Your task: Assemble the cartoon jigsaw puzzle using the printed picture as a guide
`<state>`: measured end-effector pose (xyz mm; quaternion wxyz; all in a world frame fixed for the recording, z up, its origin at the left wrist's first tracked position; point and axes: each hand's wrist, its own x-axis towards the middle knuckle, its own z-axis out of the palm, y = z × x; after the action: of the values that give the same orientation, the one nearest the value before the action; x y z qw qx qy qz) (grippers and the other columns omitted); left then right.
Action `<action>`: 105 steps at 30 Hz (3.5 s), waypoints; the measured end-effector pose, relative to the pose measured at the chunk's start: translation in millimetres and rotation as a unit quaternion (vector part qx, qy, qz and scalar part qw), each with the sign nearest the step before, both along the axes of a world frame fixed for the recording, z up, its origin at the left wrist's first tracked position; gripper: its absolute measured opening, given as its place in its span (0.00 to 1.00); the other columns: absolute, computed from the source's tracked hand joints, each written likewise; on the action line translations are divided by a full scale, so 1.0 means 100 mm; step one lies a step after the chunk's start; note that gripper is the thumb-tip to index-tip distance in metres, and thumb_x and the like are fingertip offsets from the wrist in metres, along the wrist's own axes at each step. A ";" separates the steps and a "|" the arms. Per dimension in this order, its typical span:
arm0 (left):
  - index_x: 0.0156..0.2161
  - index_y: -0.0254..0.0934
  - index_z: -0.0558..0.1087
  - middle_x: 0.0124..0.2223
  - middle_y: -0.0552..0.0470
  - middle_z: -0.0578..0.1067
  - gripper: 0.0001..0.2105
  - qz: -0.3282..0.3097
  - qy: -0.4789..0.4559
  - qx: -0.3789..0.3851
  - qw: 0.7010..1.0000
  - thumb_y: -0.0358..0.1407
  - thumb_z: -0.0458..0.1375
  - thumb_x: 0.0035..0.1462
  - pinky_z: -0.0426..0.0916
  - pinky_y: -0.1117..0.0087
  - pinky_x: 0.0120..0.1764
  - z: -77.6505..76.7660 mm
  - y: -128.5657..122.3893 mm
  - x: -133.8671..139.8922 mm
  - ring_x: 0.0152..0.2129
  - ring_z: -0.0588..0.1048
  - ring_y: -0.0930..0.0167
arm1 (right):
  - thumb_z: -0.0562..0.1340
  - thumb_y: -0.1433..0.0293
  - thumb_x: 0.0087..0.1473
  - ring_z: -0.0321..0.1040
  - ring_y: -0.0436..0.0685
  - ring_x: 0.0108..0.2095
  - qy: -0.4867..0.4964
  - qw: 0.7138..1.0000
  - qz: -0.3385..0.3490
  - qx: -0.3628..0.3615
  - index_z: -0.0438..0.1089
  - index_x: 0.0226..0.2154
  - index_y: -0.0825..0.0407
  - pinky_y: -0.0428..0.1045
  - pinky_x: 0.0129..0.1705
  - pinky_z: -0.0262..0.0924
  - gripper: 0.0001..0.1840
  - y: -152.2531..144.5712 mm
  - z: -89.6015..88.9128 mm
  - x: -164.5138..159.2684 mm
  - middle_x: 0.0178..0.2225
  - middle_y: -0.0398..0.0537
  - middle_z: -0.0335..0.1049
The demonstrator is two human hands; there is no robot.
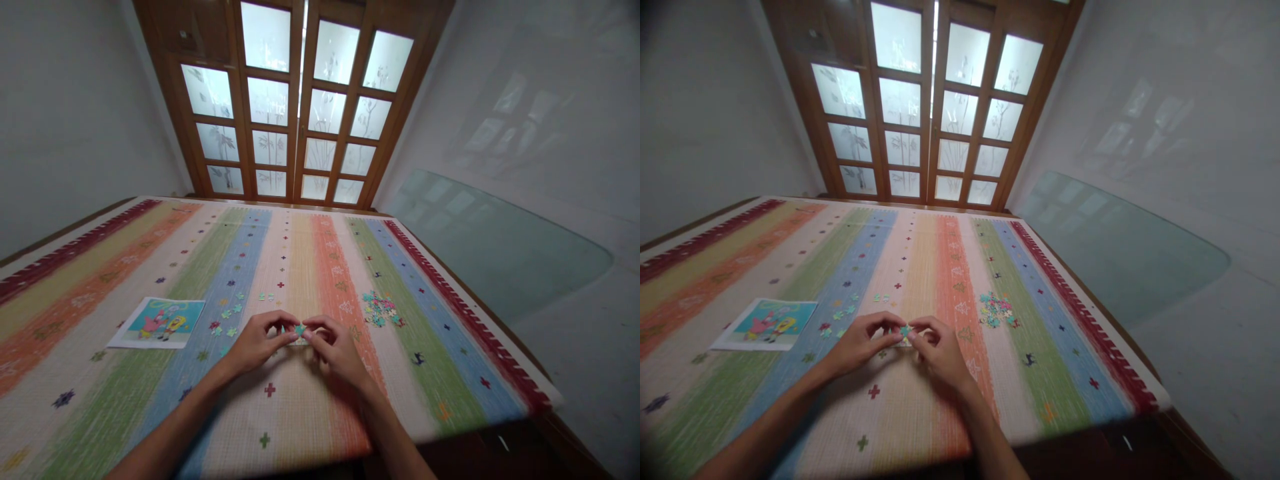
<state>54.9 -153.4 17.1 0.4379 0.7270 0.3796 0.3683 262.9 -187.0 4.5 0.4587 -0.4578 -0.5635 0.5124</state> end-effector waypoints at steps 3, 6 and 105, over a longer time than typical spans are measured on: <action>0.39 0.38 0.79 0.33 0.52 0.79 0.10 0.016 -0.011 0.008 1.000 0.42 0.66 0.56 0.69 0.68 0.37 -0.01 -0.04 0.05 0.29 0.74 0.69 | 0.71 0.52 0.50 0.63 0.48 0.18 0.026 1.000 0.009 -0.012 0.75 0.35 0.52 0.45 0.21 0.60 0.21 0.03 0.05 -0.01 0.25 0.41 0.70; 0.38 0.38 0.78 0.32 0.53 0.78 0.09 0.015 -0.001 0.022 1.000 0.41 0.66 0.57 0.69 0.68 0.37 -0.03 -0.06 0.09 0.29 0.74 0.70 | 0.71 0.52 0.49 0.63 0.48 0.18 0.018 0.999 0.017 -0.029 0.74 0.33 0.51 0.44 0.20 0.57 0.20 0.05 0.07 0.01 0.21 0.39 0.68; 0.68 0.29 0.61 0.67 0.35 0.68 0.30 -0.045 0.357 0.342 0.868 0.52 0.44 0.74 0.59 0.51 0.64 -0.57 -0.60 0.94 0.65 0.64 0.53 | 0.65 0.74 0.55 0.70 0.56 0.34 -0.328 0.937 -0.025 0.122 0.77 0.35 0.53 0.50 0.39 0.62 0.04 0.39 -0.26 0.84 0.33 0.47 0.74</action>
<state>148.7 -213.6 -40.0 0.0125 0.9294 0.3270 0.1709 346.8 -147.7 -21.8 0.3135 -0.5546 -0.7292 0.2498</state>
